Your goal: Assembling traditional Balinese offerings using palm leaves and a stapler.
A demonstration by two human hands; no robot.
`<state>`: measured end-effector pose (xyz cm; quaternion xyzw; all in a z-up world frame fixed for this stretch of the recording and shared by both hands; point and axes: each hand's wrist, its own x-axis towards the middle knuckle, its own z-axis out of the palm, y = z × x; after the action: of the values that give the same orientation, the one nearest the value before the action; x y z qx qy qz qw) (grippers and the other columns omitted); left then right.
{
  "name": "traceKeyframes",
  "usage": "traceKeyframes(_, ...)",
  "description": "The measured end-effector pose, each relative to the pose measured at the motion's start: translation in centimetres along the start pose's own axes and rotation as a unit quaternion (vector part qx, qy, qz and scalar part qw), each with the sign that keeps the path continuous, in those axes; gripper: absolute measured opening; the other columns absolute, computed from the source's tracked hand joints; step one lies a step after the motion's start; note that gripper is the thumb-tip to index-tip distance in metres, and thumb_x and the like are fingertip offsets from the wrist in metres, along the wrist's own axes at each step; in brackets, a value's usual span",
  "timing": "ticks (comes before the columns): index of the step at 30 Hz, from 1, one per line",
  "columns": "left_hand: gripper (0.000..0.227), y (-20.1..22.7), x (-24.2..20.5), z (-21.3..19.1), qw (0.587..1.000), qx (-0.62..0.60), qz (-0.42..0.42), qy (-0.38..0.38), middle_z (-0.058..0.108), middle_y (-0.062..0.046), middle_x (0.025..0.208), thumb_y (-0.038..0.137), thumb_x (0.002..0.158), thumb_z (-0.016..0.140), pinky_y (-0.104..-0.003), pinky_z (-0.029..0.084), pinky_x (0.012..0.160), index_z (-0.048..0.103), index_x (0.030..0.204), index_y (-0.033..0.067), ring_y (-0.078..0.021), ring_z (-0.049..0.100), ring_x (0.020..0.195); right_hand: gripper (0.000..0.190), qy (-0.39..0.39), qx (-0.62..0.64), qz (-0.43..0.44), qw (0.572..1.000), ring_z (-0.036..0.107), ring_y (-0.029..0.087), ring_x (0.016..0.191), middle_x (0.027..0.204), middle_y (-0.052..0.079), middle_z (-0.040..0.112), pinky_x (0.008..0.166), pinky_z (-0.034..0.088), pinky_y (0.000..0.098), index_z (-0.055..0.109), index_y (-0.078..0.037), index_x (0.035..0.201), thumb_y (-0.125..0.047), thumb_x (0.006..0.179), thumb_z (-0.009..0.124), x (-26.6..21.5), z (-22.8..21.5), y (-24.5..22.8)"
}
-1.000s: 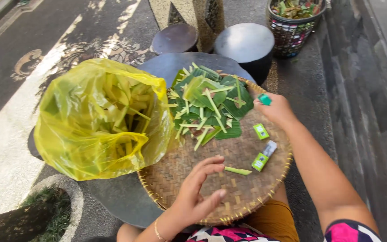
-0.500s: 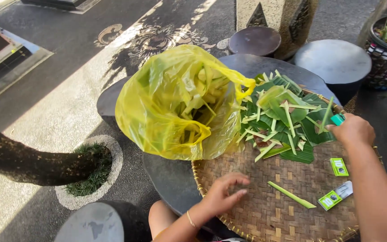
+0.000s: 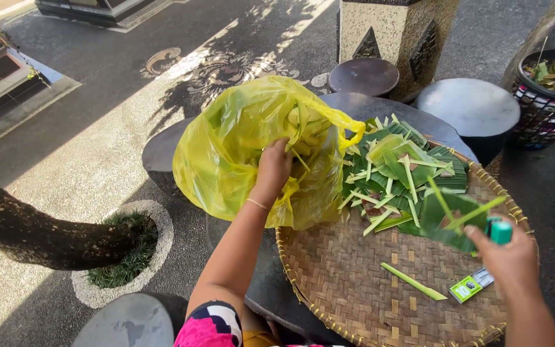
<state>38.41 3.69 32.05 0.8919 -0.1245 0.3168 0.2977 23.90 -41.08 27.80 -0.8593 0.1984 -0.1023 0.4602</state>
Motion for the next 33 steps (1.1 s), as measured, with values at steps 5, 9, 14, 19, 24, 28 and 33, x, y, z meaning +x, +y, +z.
traceKeyframes(5,0.054,-0.8,3.8,5.3,0.999,0.002,-0.042,0.009,0.071,-0.017,0.119,0.017,0.082,0.073,-0.043,0.054,0.085,0.061,0.132,0.0014,-0.0383,0.068,0.101,0.050,-0.035,0.229,0.050,0.972,0.066,0.041,0.082,0.103,0.033,0.063,0.071,0.056,0.0412,0.049,0.018,0.134,0.007,0.090,0.072,-4.0,2.8,4.7)
traceKeyframes(9,0.014,2.0,2.8,4.2,0.997,0.001,-0.062,0.054,0.074,-0.016,0.085,0.016,0.088,0.065,-0.047,0.051,0.065,0.069,0.099,0.0084,-0.0410,0.065,0.071,0.038,-0.036,0.346,-0.043,0.937,0.064,0.021,0.082,0.104,0.018,0.068,0.070,0.051,0.0261,0.058,0.011,0.126,0.011,0.090,0.068,-6.5,2.1,8.8)
traceKeyframes(14,0.011,10.5,-7.9,-0.1,0.990,0.042,0.124,-0.051,0.070,0.002,0.069,0.012,0.086,0.070,-0.024,0.047,0.047,0.067,0.077,0.0182,-0.0101,0.060,0.054,0.028,0.016,0.328,-0.040,0.944,0.060,0.014,0.079,0.103,0.009,0.067,0.066,0.047,0.0226,0.062,0.002,0.120,0.006,0.093,0.069,-8.9,-0.8,10.9)
traceKeyframes(19,0.016,13.6,-17.9,1.2,0.963,0.051,0.144,-0.220,0.072,-0.005,0.087,0.025,0.088,0.068,-0.040,0.050,0.055,0.070,0.099,0.0125,-0.0292,0.066,0.065,0.030,-0.019,0.367,0.003,0.930,0.067,0.022,0.090,0.113,0.015,0.069,0.078,0.055,0.0273,0.062,0.007,0.124,0.012,0.094,0.063,-10.5,-0.5,8.7)
traceKeyframes(24,0.029,14.0,-16.2,3.0,0.970,-0.033,0.101,-0.219,0.074,0.001,0.072,0.039,0.094,0.069,-0.021,0.043,0.041,0.076,0.085,0.0126,-0.0091,0.056,0.045,0.012,0.022,0.340,-0.010,0.940,0.054,0.007,0.072,0.093,0.000,0.062,0.060,0.043,0.0186,0.062,-0.005,0.106,-0.003,0.098,0.071,-11.3,-0.6,9.1)
traceKeyframes(28,0.037,10.3,-14.0,8.2,0.967,0.042,0.109,-0.226,0.071,-0.007,0.105,0.024,0.078,0.079,-0.035,0.054,0.075,0.064,0.110,0.0110,-0.0252,0.064,0.091,0.018,0.011,0.346,-0.018,0.938,0.058,0.009,0.081,0.099,0.002,0.065,0.071,0.047,0.0195,0.063,-0.004,0.112,0.001,0.096,0.068,-12.3,-0.7,9.4)
traceKeyframes(33,0.047,8.0,-13.7,12.2,0.916,0.109,0.103,-0.372,0.074,-0.011,0.092,0.043,0.072,0.086,-0.046,0.054,0.077,0.066,0.102,0.0117,-0.0352,0.070,0.084,0.024,0.034,0.324,-0.023,0.945,0.058,0.011,0.078,0.096,0.005,0.066,0.066,0.047,0.0216,0.065,-0.001,0.116,0.002,0.093,0.070,-12.8,-1.4,9.2)
